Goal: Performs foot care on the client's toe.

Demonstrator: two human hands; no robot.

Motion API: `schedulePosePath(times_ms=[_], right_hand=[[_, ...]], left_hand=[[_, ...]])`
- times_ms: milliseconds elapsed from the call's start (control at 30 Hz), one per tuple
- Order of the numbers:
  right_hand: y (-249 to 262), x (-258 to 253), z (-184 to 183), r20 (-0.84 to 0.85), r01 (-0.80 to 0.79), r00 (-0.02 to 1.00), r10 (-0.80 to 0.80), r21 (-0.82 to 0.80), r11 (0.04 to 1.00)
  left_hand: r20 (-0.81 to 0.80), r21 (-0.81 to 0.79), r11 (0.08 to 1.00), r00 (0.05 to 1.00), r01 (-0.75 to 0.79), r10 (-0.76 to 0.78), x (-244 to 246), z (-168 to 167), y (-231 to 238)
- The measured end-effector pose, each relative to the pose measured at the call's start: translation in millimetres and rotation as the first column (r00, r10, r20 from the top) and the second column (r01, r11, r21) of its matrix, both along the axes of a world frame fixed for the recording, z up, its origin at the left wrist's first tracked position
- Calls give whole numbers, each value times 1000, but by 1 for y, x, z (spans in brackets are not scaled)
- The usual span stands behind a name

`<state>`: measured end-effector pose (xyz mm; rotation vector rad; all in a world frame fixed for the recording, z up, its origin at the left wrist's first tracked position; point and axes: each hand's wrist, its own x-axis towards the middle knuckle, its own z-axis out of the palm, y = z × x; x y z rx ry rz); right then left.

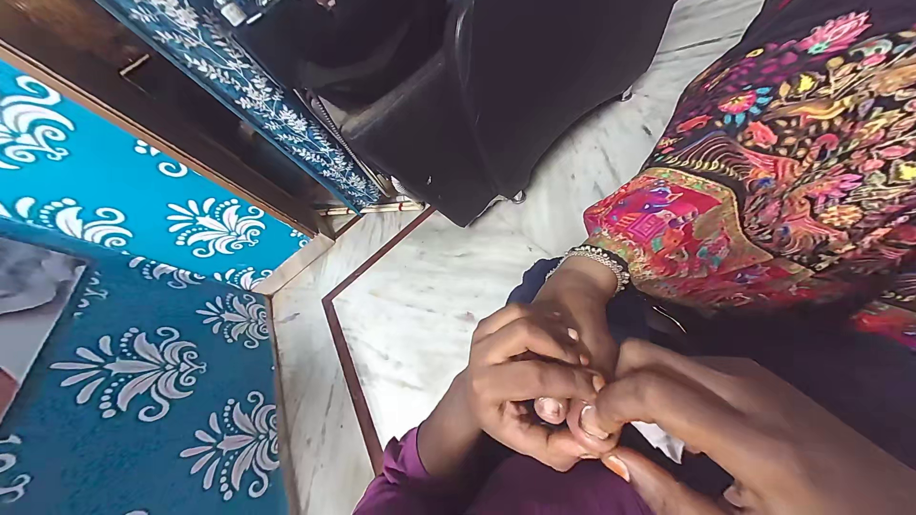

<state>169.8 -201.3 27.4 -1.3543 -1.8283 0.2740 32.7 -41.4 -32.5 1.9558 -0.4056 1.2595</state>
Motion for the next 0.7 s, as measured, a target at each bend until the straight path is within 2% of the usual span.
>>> schedulePosePath(times_ms=[233, 700], right_hand=[[-3, 0, 3, 61, -1, 998, 2, -13, 1000], [-4, -3, 4, 44, 0, 999, 2, -48, 999]], left_hand=[[-11, 8, 1000, 1000, -13, 13, 0, 1, -3], [-22, 4, 1000, 1000, -1, 1, -1, 1, -2]])
